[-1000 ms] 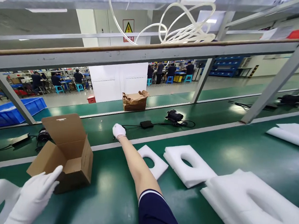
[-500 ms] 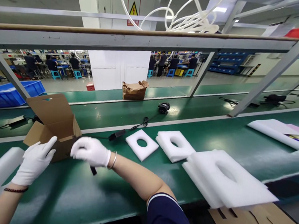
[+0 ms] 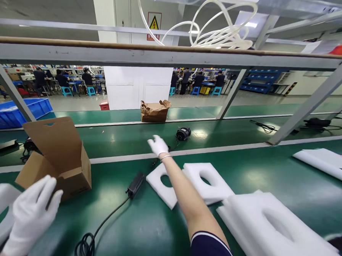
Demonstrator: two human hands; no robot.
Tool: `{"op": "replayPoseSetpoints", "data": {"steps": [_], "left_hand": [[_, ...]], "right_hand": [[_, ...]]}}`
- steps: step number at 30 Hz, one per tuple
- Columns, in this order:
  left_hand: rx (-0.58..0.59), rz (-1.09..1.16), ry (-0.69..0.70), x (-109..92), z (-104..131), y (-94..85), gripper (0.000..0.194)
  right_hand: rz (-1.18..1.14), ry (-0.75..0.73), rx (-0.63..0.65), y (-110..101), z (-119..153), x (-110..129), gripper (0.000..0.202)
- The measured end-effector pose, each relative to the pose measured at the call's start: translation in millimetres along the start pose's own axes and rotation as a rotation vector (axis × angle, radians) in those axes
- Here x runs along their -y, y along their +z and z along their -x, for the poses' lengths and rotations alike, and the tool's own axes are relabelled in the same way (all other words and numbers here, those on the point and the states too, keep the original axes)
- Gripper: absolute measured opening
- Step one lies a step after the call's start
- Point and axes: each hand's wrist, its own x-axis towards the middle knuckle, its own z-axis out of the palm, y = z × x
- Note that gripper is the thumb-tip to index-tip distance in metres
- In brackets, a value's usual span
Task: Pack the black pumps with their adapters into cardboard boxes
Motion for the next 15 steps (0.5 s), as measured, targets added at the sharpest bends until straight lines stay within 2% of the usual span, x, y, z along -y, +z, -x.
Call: {"op": "replayPoseSetpoints", "data": {"steps": [1,3,5,6,8,10,12,15], "left_hand": [[0.014,0.082,0.015,-17,3,4.4,0.08],[0.16,0.246,0.13,-53,5,22.2,0.078],[0.408,0.372,0.223,-90,-3,49.1,0.08],[0.562,0.427,0.224,-107,-13,63.9,0.084],[0.892,0.542,0.126,-140,-38,91.2,0.095],[1.153,0.642,-0.013,-165,-64,111.6,0.096],[1.295,0.68,-0.131,-181,-78,123.8,0.09],[1.383,0.832,-0.389,-186,-64,131.5,0.089]], "right_hand": [[0.016,0.139,-0.099,-12,-33,-15,0.059],[0.021,0.384,-0.25,-26,-86,-45,0.073],[0.003,0.554,-0.346,-28,-126,-73,0.086],[-0.008,0.607,-0.377,-25,-142,-85,0.092],[-0.027,0.668,-0.412,-18,-170,-104,0.101],[-0.044,0.69,-0.426,-11,-191,-120,0.109],[-0.078,0.682,-0.429,-9,-205,-133,0.114],[-0.183,0.645,-0.451,-12,-211,-146,0.11]]}}
